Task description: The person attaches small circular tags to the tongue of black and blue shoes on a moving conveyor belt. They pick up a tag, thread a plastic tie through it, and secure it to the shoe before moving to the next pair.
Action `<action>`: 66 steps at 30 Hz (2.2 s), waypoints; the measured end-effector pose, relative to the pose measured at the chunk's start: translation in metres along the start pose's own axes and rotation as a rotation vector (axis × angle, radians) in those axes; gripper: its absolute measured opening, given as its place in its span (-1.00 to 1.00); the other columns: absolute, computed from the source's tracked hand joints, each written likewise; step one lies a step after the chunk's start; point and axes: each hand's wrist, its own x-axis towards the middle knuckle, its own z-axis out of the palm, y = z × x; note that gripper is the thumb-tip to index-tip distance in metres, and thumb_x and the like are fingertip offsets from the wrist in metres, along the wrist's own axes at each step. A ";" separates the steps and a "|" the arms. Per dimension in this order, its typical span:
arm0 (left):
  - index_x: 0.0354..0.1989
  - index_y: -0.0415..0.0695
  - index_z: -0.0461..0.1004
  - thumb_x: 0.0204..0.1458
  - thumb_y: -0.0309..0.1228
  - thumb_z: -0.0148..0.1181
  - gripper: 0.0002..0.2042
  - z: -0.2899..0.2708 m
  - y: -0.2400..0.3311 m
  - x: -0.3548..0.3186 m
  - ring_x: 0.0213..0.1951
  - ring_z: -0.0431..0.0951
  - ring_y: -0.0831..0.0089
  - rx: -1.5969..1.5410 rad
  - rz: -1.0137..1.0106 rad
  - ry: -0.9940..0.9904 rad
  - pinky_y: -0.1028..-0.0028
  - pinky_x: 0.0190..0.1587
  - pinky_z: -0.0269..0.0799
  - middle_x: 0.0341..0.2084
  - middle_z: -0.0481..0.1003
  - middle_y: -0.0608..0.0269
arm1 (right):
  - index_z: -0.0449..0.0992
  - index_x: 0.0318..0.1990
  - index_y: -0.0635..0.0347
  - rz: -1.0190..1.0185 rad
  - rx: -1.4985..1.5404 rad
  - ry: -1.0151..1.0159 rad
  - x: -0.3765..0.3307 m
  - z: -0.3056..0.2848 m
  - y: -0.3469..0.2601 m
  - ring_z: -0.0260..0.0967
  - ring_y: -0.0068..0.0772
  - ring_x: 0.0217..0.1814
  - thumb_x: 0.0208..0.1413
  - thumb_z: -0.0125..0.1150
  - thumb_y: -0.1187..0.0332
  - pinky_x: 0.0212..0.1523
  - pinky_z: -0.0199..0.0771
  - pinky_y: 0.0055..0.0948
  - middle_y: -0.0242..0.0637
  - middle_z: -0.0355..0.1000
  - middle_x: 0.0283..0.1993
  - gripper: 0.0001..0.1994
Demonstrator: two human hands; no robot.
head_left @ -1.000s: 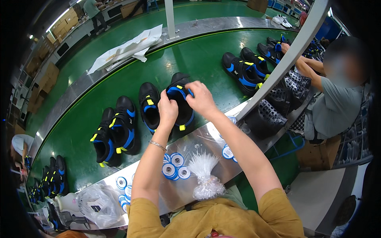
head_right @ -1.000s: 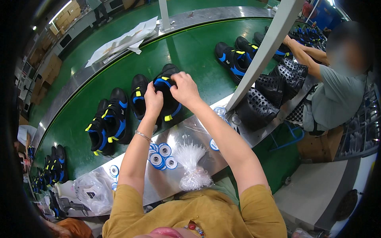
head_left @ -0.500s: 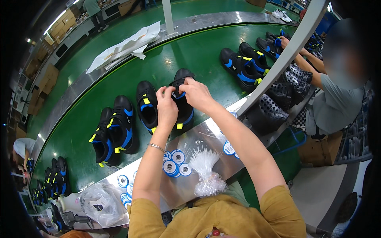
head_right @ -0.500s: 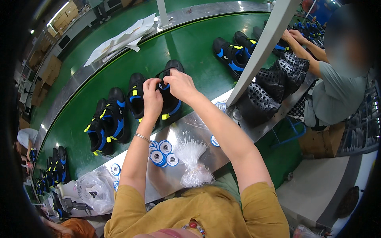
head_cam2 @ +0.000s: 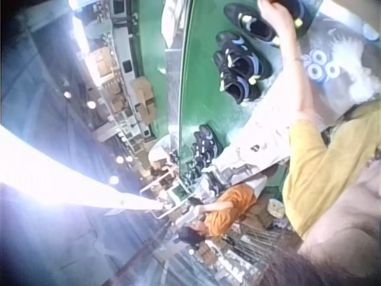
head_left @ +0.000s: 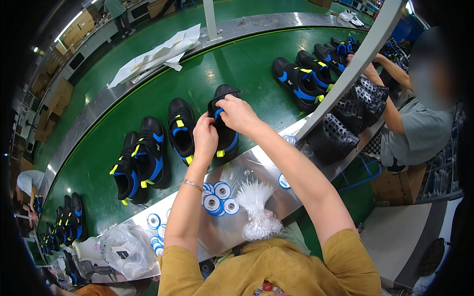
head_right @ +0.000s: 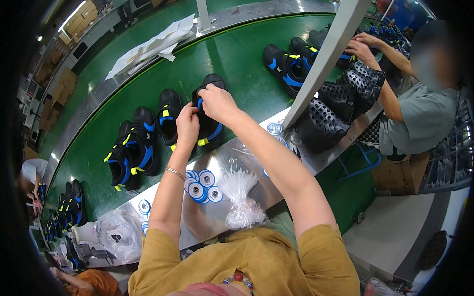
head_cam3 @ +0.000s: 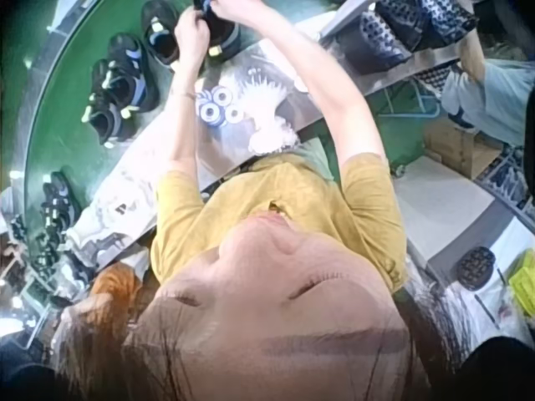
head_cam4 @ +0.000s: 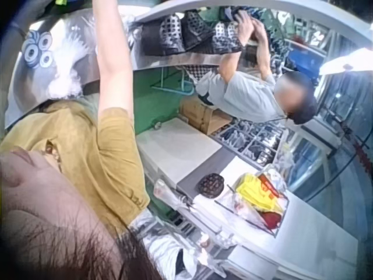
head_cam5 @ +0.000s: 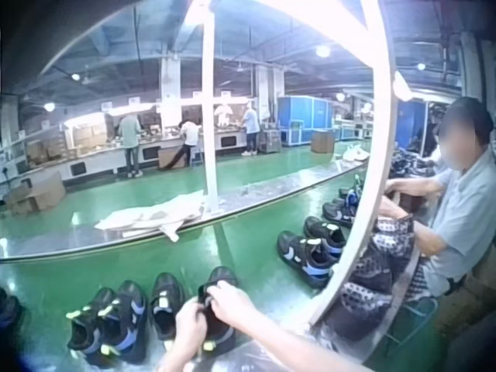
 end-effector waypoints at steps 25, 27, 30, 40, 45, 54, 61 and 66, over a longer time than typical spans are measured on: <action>-0.15 -0.23 0.48 -0.01 -0.63 0.06 -0.77 -0.020 0.011 -0.004 -0.16 0.55 -0.09 0.334 0.133 -0.009 0.16 -0.16 0.54 -0.03 0.42 -0.17 | 0.49 -0.08 0.22 0.655 0.879 0.186 -0.031 -0.014 0.012 0.42 -0.48 -0.41 0.10 0.26 0.26 -0.37 0.42 -0.48 -0.32 0.49 -0.43 -0.71; -0.13 -0.26 0.49 -0.04 -0.67 0.07 -0.73 -0.027 0.006 -0.011 -0.15 0.55 -0.06 0.322 0.155 0.064 0.20 -0.15 0.54 -0.03 0.42 -0.15 | 0.51 -0.10 0.23 0.632 1.099 0.093 -0.030 -0.017 0.005 0.40 -0.58 -0.41 0.11 0.25 0.33 -0.39 0.40 -0.57 -0.37 0.49 -0.40 -0.76; -0.13 -0.25 0.49 -0.09 -0.74 0.02 -0.68 -0.039 0.005 -0.024 -0.10 0.54 0.00 0.269 0.150 0.140 0.25 -0.09 0.51 -0.02 0.43 -0.07 | 0.53 -0.14 0.24 0.537 1.187 -0.003 -0.028 -0.015 0.000 0.38 -0.65 -0.40 0.13 0.21 0.45 -0.39 0.38 -0.67 -0.39 0.48 -0.36 -0.84; -0.15 -0.30 0.46 -0.12 -0.81 -0.07 -0.66 -0.057 0.006 -0.043 -0.10 0.54 0.06 0.247 0.178 0.247 0.35 -0.13 0.50 -0.04 0.48 -0.02 | 0.55 -0.24 0.25 0.490 1.129 -0.031 -0.045 -0.015 -0.015 0.31 -0.72 -0.46 0.08 0.20 0.55 -0.46 0.31 -0.70 -0.46 0.44 -0.43 -0.90; -0.21 -0.34 0.39 -0.16 -0.85 -0.08 -0.69 -0.061 0.006 -0.047 -0.06 0.52 -0.01 0.217 0.196 0.285 0.27 -0.06 0.50 -0.07 0.49 -0.09 | 0.54 -0.25 0.23 0.455 1.106 -0.052 -0.056 -0.004 -0.024 0.30 -0.75 -0.45 0.07 0.19 0.56 -0.45 0.30 -0.72 -0.50 0.42 -0.44 -0.90; -0.17 -0.31 0.37 -0.09 -0.81 -0.07 -0.71 -0.064 0.004 -0.049 -0.08 0.52 -0.03 0.179 0.108 0.314 0.24 -0.05 0.47 -0.09 0.49 -0.06 | 0.51 -0.27 0.30 0.427 0.996 0.002 -0.067 0.025 -0.037 0.29 -0.71 -0.49 0.01 0.16 0.57 -0.40 0.34 -0.62 -0.44 0.40 -0.52 -0.89; -0.19 -0.31 0.38 0.02 -0.69 0.03 -0.82 -0.063 0.001 -0.048 -0.12 0.54 -0.01 0.174 0.059 0.332 0.25 -0.12 0.49 -0.13 0.51 -0.04 | 0.48 -0.30 0.29 0.472 0.936 0.069 -0.071 0.046 -0.050 0.36 -0.60 -0.50 0.00 0.20 0.55 -0.39 0.39 -0.56 -0.36 0.42 -0.54 -0.90; -0.20 -0.31 0.40 0.06 -0.58 0.11 -0.86 -0.064 0.003 -0.043 -0.20 0.55 -0.01 0.142 -0.055 0.307 0.24 -0.18 0.49 -0.20 0.52 -0.04 | 0.49 -0.34 0.28 0.495 0.843 0.088 -0.071 0.055 -0.046 0.41 -0.55 -0.50 -0.04 0.23 0.52 -0.39 0.41 -0.53 -0.32 0.46 -0.54 -0.91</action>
